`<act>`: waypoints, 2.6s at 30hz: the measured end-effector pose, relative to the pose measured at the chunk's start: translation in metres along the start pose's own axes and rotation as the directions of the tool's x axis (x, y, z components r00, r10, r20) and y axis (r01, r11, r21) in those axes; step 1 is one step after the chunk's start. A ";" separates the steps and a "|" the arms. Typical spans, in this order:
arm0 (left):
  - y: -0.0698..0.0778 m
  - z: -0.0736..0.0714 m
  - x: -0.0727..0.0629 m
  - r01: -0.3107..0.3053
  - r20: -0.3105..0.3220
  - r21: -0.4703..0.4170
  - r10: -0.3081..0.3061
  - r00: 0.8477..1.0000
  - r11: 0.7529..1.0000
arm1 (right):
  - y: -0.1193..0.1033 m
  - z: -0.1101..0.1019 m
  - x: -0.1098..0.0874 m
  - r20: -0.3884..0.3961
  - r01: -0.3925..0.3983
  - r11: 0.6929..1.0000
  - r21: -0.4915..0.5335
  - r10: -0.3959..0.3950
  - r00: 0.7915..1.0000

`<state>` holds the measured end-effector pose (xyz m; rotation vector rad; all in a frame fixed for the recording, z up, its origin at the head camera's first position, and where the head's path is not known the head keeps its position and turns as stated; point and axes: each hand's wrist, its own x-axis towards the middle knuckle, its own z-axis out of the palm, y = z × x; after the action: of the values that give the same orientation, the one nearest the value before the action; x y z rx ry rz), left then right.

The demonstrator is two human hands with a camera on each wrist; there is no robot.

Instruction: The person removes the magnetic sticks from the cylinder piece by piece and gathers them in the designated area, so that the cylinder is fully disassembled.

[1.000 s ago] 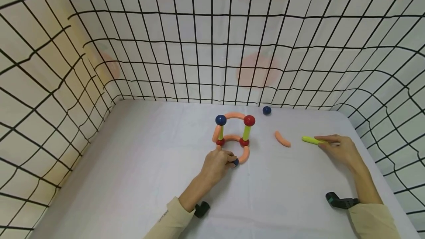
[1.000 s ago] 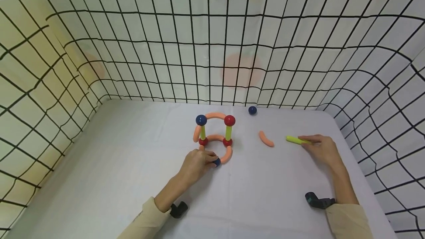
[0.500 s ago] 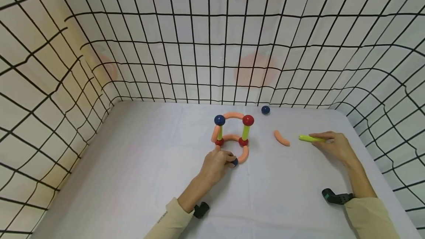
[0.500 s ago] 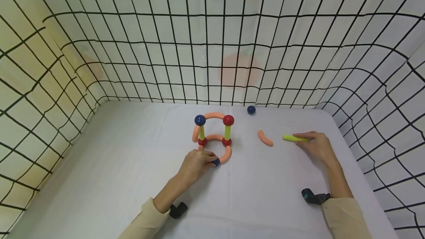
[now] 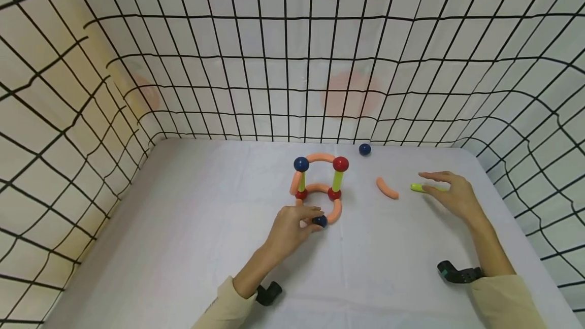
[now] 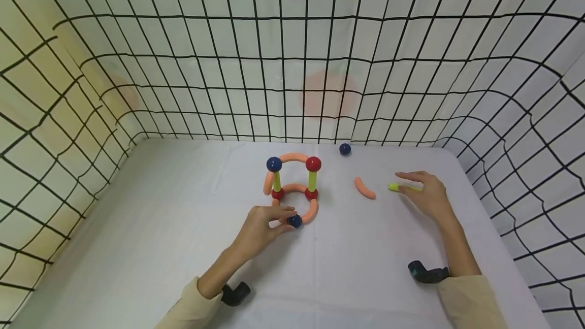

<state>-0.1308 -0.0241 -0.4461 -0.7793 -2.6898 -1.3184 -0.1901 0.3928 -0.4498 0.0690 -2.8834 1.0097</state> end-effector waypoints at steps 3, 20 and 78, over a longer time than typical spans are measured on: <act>-0.004 -0.013 -0.005 0.103 0.064 -0.172 -0.093 0.994 0.980 | -0.022 0.003 -0.008 -0.045 0.040 0.998 0.041 -0.038 0.998; -0.081 -0.051 0.036 0.274 0.149 -0.278 -0.240 0.959 0.921 | -0.127 0.085 -0.035 0.359 -0.038 0.922 0.386 -0.112 0.927; -0.058 -0.020 0.004 0.208 0.054 -0.179 -0.201 0.978 0.962 | -0.121 0.119 -0.025 0.359 -0.123 0.959 0.256 0.024 0.933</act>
<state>-0.1639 -0.0671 -0.4749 -0.5528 -2.7684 -1.6326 -0.1644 0.2242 -0.4691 0.1777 -3.0489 1.5561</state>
